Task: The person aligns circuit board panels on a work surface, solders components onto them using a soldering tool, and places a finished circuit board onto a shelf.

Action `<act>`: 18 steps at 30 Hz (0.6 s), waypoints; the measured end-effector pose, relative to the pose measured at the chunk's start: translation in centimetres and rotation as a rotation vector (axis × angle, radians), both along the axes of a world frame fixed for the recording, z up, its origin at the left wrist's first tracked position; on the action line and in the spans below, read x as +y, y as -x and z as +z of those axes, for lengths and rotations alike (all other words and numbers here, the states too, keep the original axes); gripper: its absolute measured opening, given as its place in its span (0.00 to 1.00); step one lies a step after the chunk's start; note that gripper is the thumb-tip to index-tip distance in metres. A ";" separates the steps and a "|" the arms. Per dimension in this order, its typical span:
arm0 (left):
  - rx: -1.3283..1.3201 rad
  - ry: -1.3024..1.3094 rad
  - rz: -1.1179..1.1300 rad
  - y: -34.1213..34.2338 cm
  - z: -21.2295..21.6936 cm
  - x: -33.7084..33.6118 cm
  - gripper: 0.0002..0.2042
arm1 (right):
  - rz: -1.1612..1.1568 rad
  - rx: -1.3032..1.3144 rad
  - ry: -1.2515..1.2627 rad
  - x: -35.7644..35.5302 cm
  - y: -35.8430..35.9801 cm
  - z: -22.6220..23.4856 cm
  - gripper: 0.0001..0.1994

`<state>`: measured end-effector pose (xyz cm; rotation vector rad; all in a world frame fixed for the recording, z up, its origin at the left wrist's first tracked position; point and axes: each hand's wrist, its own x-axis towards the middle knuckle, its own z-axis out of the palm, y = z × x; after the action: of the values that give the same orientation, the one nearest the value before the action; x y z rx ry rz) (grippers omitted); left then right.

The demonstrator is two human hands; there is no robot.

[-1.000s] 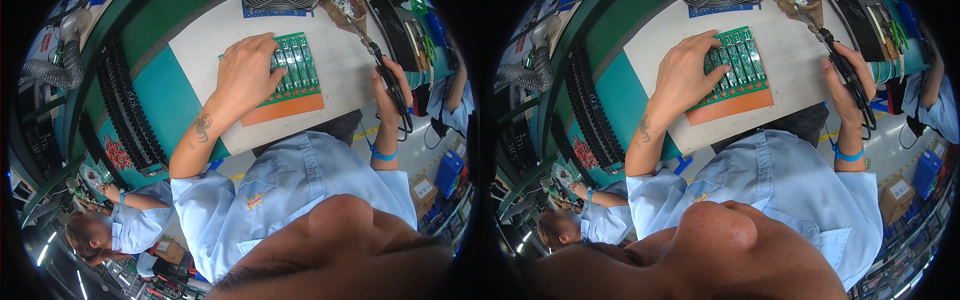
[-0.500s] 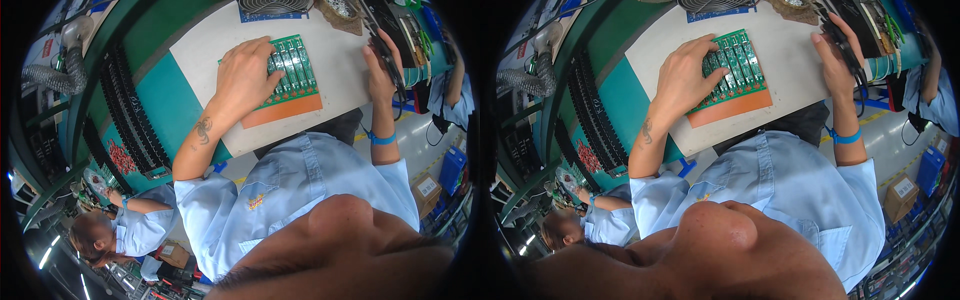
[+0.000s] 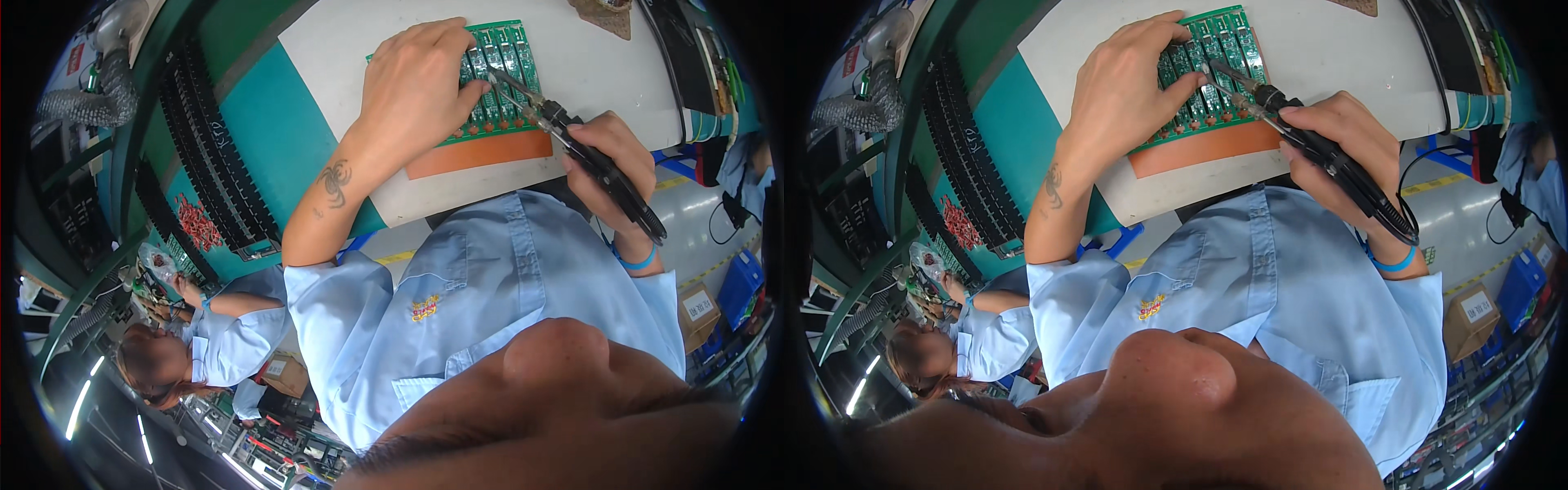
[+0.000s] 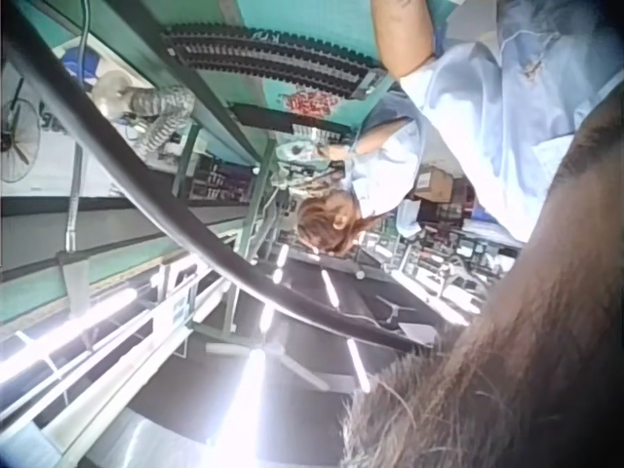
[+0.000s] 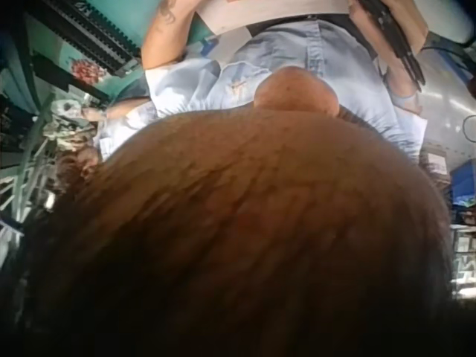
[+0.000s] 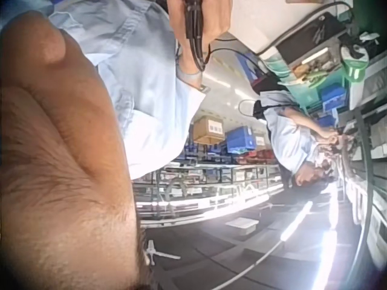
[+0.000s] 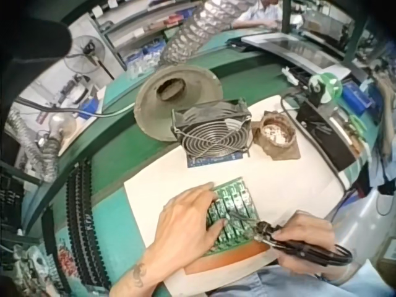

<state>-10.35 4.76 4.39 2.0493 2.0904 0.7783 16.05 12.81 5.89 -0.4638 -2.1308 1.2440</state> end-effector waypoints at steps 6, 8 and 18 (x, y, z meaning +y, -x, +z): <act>-0.027 0.118 -0.034 0.0 1.2 -0.1 0.18 | 0.010 -0.011 -0.011 0.1 0.4 -0.5 0.20; -0.056 0.267 -0.070 0.0 2.4 0.1 0.22 | 0.007 -0.007 -0.007 0.2 0.5 -0.6 0.21; -0.042 0.201 -0.081 0.2 1.7 0.0 0.20 | 0.009 -0.023 0.011 0.3 0.9 -0.2 0.21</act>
<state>-10.53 4.75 6.10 1.9785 1.9616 0.5691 15.13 13.06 5.66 -0.4760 -2.1481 1.2617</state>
